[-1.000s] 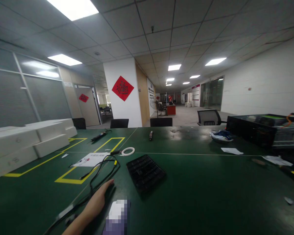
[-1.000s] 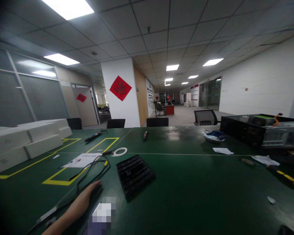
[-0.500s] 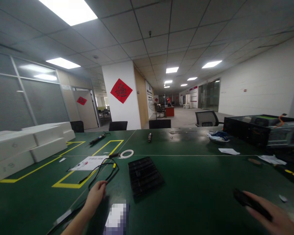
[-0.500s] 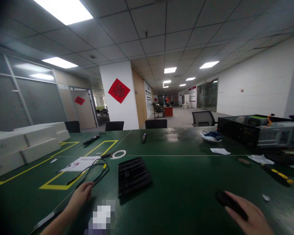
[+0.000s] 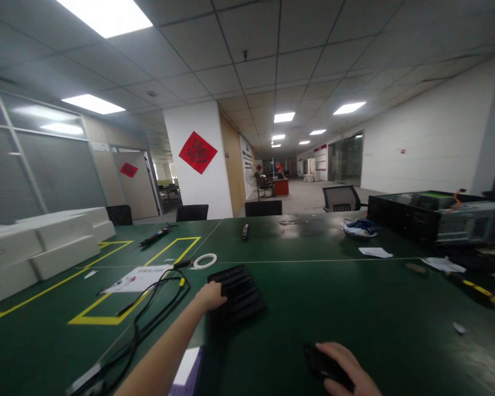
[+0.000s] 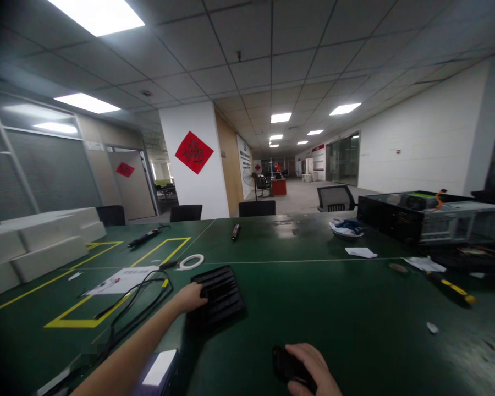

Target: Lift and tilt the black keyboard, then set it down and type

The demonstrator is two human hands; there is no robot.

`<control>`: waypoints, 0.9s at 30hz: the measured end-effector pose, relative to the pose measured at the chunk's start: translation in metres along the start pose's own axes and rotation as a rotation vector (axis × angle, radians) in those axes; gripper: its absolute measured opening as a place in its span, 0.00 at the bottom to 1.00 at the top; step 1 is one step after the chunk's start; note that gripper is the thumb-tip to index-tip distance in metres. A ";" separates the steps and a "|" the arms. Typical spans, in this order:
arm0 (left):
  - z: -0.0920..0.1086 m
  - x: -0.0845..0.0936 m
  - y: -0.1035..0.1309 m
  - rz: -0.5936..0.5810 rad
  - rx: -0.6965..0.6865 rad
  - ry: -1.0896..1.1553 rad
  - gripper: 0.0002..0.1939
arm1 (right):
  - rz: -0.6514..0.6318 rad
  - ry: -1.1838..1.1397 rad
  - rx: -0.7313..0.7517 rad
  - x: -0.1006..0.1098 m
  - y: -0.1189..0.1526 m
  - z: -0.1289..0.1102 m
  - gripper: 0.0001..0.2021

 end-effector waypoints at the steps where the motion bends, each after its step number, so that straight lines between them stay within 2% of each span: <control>1: 0.003 -0.001 -0.001 -0.030 -0.021 -0.062 0.14 | -0.007 -0.010 0.002 0.000 -0.001 0.000 0.24; 4: 0.012 -0.002 0.001 -0.076 -0.081 -0.179 0.15 | -0.035 -0.020 0.012 -0.003 -0.001 -0.002 0.25; 8: 0.029 -0.001 0.013 -0.053 -0.115 -0.196 0.12 | -0.056 -0.042 -0.014 -0.005 -0.001 -0.005 0.25; 11: 0.053 -0.007 0.033 -0.020 -0.159 -0.112 0.15 | -0.062 -0.082 -0.021 -0.005 -0.001 -0.009 0.27; 13: 0.075 -0.017 0.056 -0.017 -0.214 -0.038 0.19 | -0.049 -0.100 -0.019 -0.005 -0.001 -0.012 0.27; 16: 0.111 -0.038 0.096 -0.055 -0.331 0.179 0.20 | -0.005 -0.104 0.043 -0.006 0.000 -0.016 0.26; 20: 0.146 -0.058 0.136 -0.112 -0.448 0.408 0.21 | 0.163 -0.236 0.141 -0.005 0.006 -0.010 0.22; 24: 0.159 -0.064 0.148 -0.153 -0.489 0.469 0.22 | 0.222 -0.266 0.150 -0.004 0.006 0.001 0.22; 27: 0.163 -0.065 0.153 -0.167 -0.526 0.461 0.22 | 0.300 -0.255 0.121 0.001 0.007 0.004 0.14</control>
Point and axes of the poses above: each hand's wrist, its own y-axis away from the middle knuckle, its own x-axis out of the back of the hand, z = x × y, the point moved 6 cm from there along -y, towards the middle knuckle, and after that the axes turned 9 degrees about -y, right-handed, at the moved point
